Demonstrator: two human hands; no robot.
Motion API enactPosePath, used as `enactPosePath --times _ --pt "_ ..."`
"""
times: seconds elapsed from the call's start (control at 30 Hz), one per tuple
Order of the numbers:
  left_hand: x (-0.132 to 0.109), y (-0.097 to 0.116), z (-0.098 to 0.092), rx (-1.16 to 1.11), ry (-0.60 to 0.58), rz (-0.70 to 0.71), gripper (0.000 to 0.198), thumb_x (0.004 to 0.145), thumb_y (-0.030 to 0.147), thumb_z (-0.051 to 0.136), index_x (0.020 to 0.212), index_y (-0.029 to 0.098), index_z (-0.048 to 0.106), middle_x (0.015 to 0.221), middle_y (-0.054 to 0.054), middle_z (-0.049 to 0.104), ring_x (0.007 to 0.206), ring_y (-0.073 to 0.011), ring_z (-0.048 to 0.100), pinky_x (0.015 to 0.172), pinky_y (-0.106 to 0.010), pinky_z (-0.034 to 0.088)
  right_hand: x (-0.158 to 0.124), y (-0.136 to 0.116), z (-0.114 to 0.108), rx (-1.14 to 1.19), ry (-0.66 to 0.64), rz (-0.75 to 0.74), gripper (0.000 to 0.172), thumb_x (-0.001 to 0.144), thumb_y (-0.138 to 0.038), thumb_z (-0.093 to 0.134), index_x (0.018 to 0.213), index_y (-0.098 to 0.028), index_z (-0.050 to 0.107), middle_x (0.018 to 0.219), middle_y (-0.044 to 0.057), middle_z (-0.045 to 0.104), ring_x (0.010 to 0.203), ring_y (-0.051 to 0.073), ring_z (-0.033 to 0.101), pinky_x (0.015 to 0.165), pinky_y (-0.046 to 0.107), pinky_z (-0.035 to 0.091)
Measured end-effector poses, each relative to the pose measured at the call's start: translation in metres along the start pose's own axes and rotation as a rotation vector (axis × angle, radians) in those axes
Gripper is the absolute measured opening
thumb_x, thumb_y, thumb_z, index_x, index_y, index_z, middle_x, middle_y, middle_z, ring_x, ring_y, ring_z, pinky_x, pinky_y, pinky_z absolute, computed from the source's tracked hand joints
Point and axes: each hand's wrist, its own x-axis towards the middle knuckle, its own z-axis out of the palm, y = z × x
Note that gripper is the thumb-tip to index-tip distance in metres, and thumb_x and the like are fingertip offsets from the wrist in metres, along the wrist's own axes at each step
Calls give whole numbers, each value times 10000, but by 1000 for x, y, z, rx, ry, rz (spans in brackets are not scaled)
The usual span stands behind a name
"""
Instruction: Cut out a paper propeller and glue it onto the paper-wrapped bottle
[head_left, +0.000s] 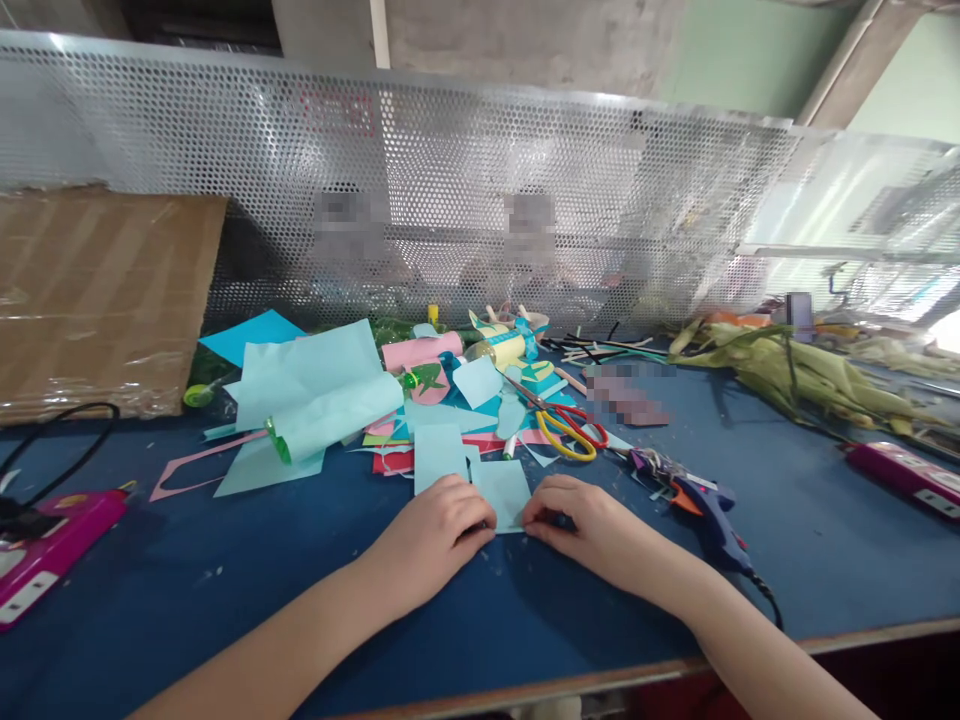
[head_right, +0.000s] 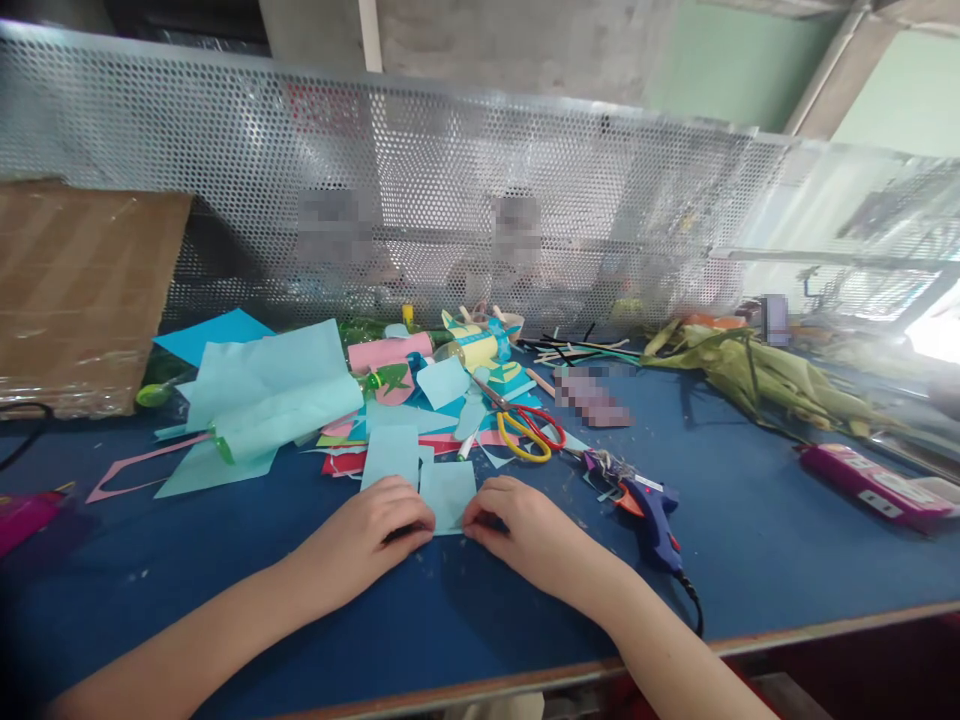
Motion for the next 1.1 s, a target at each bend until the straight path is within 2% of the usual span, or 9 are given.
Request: enactPosePath --times 0.1,0.23,0.4,0.57,0.67,0.8,0.9,1.1 --pt "1 1 -1 1 21 19 77 869 127 548 828 180 586 766 -6 589 792 -165 530 682 -257 418 0 0 0 -8 12 -2 121 815 -89 578 812 -190 645 797 20 615 752 157 578 698 258 465" --pt "1 3 -2 29 -6 75 103 879 130 532 806 170 593 775 -18 587 802 -171 528 691 -259 417 0 2 1 -3 13 -15 118 827 -104 575 800 -191 650 791 19 614 742 152 575 690 251 459" --pt "0 4 -3 55 -33 48 92 877 157 548 800 160 599 802 -27 588 839 -184 531 716 -278 419 1 5 0 16 -1 -9 135 850 -121 552 820 -190 664 820 26 615 771 154 589 711 253 458" --pt "1 4 -2 55 -2 21 91 871 159 557 795 163 608 802 -26 592 843 -185 533 731 -288 431 1 4 1 -22 18 2 105 833 -123 563 800 -189 637 785 17 593 725 151 572 668 252 462" --pt "2 7 -1 85 7 16 115 877 150 544 780 153 605 788 -33 591 842 -190 533 740 -292 438 1 3 2 -35 53 -24 88 842 -129 565 796 -189 611 783 16 588 737 154 564 679 259 463" --pt "3 9 0 136 3 23 141 896 138 506 784 139 592 788 -40 585 838 -189 531 753 -295 442 -1 4 3 -15 38 -86 105 845 -111 566 823 -197 623 816 16 596 774 148 576 717 250 463" --pt "3 9 1 145 10 31 156 903 139 492 775 145 581 782 -35 580 828 -187 527 754 -297 443 -1 6 2 -5 37 -80 110 839 -107 576 821 -194 640 824 18 607 784 147 582 725 245 463" --pt "1 3 1 94 20 45 33 864 145 564 839 157 583 816 -30 588 845 -190 532 739 -295 440 1 4 0 -11 5 -18 139 841 -93 556 820 -186 657 833 30 619 791 157 591 728 258 466"
